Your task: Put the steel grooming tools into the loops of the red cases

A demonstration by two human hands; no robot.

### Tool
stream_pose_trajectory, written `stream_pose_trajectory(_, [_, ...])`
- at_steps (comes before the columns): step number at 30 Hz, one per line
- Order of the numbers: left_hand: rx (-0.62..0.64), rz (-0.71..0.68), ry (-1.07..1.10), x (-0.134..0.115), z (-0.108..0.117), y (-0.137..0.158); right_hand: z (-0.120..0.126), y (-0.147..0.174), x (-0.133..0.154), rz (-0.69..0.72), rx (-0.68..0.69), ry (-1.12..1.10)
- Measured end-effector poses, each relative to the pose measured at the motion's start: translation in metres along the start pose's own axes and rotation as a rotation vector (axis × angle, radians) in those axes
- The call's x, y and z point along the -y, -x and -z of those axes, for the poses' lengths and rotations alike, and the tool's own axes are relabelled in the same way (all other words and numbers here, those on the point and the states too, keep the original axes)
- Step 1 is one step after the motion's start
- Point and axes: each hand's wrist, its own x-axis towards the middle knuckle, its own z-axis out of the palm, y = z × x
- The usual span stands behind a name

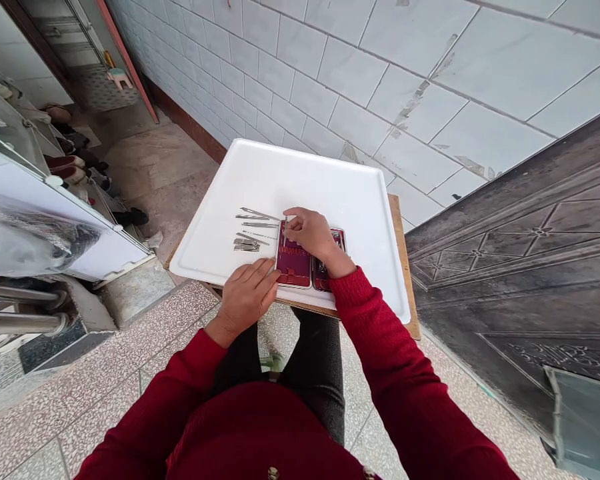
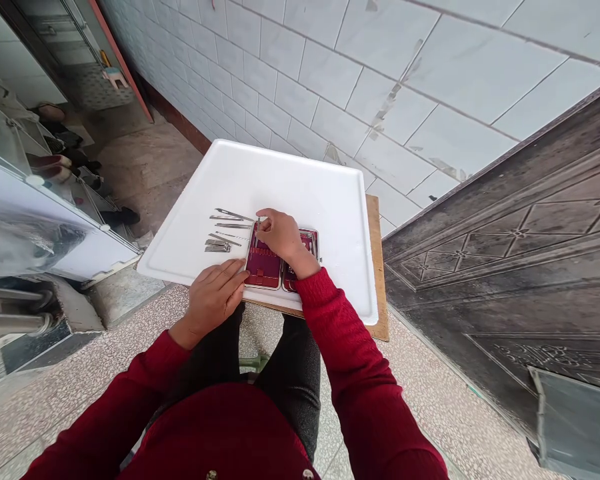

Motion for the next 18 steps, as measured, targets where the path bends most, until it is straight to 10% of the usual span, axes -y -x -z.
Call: stream_pose_trajectory(18, [-0.015, -0.003, -0.006, 0.0004, -0.0019, 0.0007, -0.0089, 0.0060, 0.0054, 0.019, -0.115, 0.218])
